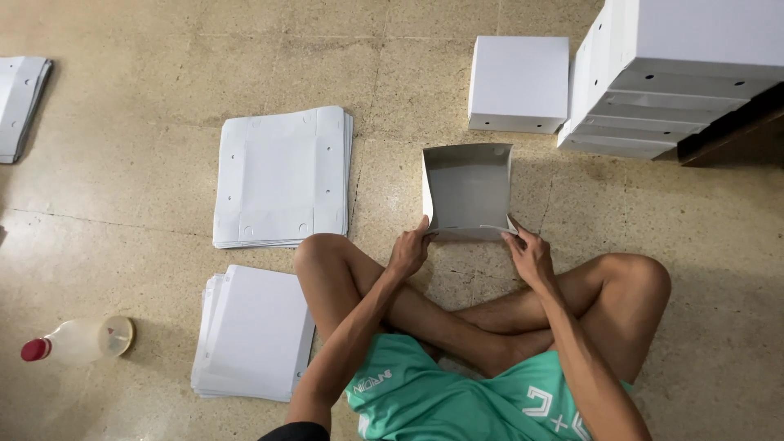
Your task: Assembling cardboard boxes by folding flat sheets and tucking in flaps on the floor.
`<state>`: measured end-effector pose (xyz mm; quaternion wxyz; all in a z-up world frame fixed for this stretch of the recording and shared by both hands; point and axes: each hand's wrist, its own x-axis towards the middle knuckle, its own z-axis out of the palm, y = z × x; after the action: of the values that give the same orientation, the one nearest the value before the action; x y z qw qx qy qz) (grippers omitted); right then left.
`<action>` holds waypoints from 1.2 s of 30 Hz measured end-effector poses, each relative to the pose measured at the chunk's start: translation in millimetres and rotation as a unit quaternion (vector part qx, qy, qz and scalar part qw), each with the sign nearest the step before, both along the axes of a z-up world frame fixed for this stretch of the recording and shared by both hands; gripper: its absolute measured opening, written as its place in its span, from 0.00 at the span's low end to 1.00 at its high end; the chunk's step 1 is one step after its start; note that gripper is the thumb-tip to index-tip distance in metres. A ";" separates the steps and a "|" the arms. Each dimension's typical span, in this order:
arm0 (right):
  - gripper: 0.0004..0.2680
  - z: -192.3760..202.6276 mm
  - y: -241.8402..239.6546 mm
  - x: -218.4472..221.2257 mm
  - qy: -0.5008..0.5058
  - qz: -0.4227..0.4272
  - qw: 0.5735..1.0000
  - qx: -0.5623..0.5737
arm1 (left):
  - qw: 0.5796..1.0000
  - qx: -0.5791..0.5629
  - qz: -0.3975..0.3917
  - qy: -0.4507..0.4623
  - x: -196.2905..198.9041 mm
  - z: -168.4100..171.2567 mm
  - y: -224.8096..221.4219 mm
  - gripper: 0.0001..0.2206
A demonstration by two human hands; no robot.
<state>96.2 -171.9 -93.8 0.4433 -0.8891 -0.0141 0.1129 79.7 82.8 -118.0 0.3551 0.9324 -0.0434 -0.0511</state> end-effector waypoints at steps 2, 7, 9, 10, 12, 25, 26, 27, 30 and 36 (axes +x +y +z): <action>0.17 1.2 1.2 -0.5 -0.010 -0.003 1.000 0.001 | 1.000 0.009 0.005 0.008 -0.3 -0.7 0.3 0.22; 0.16 -14.7 -3.6 1.0 -0.014 -0.010 1.000 0.019 | 1.000 -0.012 0.013 0.007 0.6 -10.4 2.2 0.22; 0.15 -23.1 -4.2 2.3 -0.017 -0.015 1.000 0.015 | 1.000 -0.007 0.015 0.007 1.0 -16.3 2.5 0.22; 0.13 -27.0 -3.2 4.8 -0.023 -0.021 0.999 0.014 | 1.000 0.000 0.016 0.005 3.4 -18.3 4.1 0.21; 0.15 -21.4 -3.0 2.7 -0.025 -0.017 0.999 0.017 | 1.000 -0.017 0.022 0.011 -0.3 -0.6 1.1 0.22; 0.15 -42.8 0.3 -5.0 -0.068 -0.021 0.997 0.015 | 0.957 -0.229 0.130 0.122 -7.0 47.4 -22.8 0.37; 0.15 -24.6 11.2 -11.3 -0.069 -0.021 0.997 0.015 | 0.957 -0.229 0.130 0.121 -5.0 51.1 -22.6 0.37; 0.15 -6.5 22.0 -17.7 -0.061 -0.008 0.998 0.018 | 0.948 -0.244 0.162 0.123 -3.0 55.0 -22.4 0.40; 0.15 45.2 44.3 -34.3 -0.012 0.049 0.998 0.030 | 0.935 -0.255 0.209 0.130 2.2 41.2 -16.6 0.44; 0.13 25.1 45.8 -29.9 0.072 0.142 0.985 0.063 | 0.930 -0.264 0.239 0.093 4.3 28.3 -8.7 0.34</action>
<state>66.3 -126.1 -68.7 0.4774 -0.8381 -0.1159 0.2370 84.0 74.0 -89.7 0.5924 0.7791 0.2016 -0.0382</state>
